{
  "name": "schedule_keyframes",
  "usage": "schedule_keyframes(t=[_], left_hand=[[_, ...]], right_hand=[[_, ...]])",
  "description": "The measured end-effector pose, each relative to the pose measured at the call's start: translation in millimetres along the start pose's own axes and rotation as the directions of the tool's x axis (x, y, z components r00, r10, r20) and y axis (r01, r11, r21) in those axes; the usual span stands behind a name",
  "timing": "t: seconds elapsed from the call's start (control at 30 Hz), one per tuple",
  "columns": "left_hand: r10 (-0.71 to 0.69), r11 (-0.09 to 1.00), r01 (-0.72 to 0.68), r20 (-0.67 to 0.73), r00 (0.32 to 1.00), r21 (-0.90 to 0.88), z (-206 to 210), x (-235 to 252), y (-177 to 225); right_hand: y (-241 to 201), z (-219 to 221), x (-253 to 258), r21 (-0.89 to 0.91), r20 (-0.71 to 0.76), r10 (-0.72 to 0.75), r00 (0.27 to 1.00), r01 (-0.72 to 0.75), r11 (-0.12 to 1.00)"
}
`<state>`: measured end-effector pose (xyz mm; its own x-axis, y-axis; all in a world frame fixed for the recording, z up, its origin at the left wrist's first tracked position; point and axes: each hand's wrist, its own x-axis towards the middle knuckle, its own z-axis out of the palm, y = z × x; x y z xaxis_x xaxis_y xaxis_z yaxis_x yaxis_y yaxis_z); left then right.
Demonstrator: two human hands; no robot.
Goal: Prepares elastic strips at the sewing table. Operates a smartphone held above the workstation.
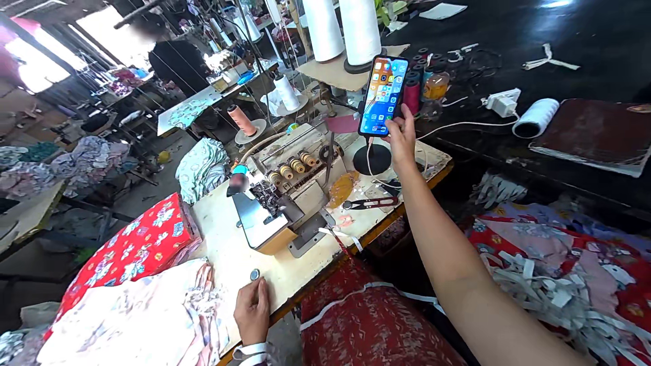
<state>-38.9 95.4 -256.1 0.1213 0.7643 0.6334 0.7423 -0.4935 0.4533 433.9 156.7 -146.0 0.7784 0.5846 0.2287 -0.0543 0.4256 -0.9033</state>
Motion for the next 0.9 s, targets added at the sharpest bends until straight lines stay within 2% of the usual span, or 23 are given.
schedule_keyframes(t=[0.13,0.27,0.4,0.5,0.63,0.7,0.77,0.8,0.87,0.9], left_hand=[[-0.110,0.993,0.109,-0.024,0.994,-0.042,-1,0,4],[-0.129,0.990,0.126,-0.036,0.991,-0.060,0,0,2],[-0.090,0.995,0.088,-0.039,0.995,-0.052,2,-3,-4],[0.011,0.999,-0.011,-0.008,1.000,0.032,3,-4,-3],[0.015,0.997,-0.019,0.052,0.999,0.078,-5,-3,5],[-0.011,0.998,0.007,0.070,0.997,0.059,-5,-5,4],[-0.016,1.000,0.015,0.051,0.999,0.024,-1,-4,0],[-0.018,1.000,0.018,0.042,0.999,0.010,-1,-4,-2],[-0.026,1.000,0.027,0.047,0.999,-0.009,-3,-6,-6],[-0.032,0.999,0.033,0.058,0.998,-0.017,-4,-6,-7]], right_hand=[[1,3,9,0.011,-0.006,0.011,1.000,-0.011,1.000],[1,1,19,-0.038,-0.064,-0.001,0.998,-0.001,0.999],[5,1,30,-0.132,-0.092,-0.042,0.995,0.029,0.991],[8,-4,29,-0.127,-0.069,-0.052,0.996,0.043,0.991],[10,-20,0,-0.158,-0.087,-0.093,0.992,0.078,0.984],[13,-36,-40,-0.208,-0.093,-0.242,0.966,0.219,0.953],[16,-61,-91,-0.297,0.057,-0.403,0.913,0.401,0.867],[22,-75,-119,-0.353,0.171,-0.427,0.888,0.459,0.815],[46,-108,-166,-0.459,0.379,-0.358,0.853,0.510,0.728],[59,-124,-184,-0.545,0.446,-0.219,0.868,0.458,0.703]])
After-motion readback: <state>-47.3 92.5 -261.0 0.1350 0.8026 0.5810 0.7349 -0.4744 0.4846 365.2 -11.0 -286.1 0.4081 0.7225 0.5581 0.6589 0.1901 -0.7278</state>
